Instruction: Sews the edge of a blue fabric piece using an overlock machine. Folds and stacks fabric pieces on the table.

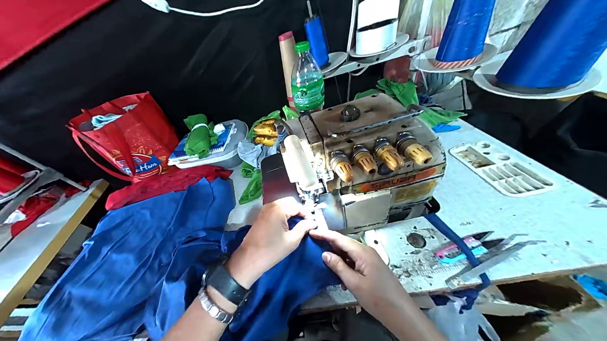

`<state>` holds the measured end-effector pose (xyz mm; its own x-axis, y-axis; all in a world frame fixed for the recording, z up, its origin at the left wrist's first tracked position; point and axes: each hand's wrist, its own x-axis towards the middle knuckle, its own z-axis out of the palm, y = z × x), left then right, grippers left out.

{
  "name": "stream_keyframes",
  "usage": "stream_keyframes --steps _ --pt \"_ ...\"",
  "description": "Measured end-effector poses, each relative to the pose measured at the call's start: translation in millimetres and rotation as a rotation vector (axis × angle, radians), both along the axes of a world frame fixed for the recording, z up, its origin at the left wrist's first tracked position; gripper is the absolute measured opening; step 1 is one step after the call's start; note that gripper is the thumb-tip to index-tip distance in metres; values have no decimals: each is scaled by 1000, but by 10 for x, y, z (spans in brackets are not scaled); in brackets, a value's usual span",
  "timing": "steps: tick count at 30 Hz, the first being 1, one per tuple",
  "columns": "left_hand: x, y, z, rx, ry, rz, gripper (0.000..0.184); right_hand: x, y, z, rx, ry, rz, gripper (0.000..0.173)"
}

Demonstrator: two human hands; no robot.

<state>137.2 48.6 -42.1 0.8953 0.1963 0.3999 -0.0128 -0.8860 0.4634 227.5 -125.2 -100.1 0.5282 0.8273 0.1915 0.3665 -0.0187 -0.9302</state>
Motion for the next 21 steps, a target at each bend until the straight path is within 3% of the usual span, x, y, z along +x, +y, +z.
stream_keyframes --steps 3,6,9,13,16,21 --pt "-21 0 -203 39 -152 97 10 -16 22 -46 36 -62 -53 38" --pt "-145 -44 -347 106 -310 319 23 -23 19 -19 15 -21 -67 40" --pt "-312 -315 -400 182 -408 447 24 -28 23 8 5 47 -58 41" --pt "-301 -666 -647 192 -356 437 36 -5 25 4 60 134 -19 42" --pt "-237 -546 -729 205 -359 374 39 -8 19 -19 109 157 -15 43" --pt "-184 -316 -594 183 -310 204 34 33 -14 103 66 297 5 48"
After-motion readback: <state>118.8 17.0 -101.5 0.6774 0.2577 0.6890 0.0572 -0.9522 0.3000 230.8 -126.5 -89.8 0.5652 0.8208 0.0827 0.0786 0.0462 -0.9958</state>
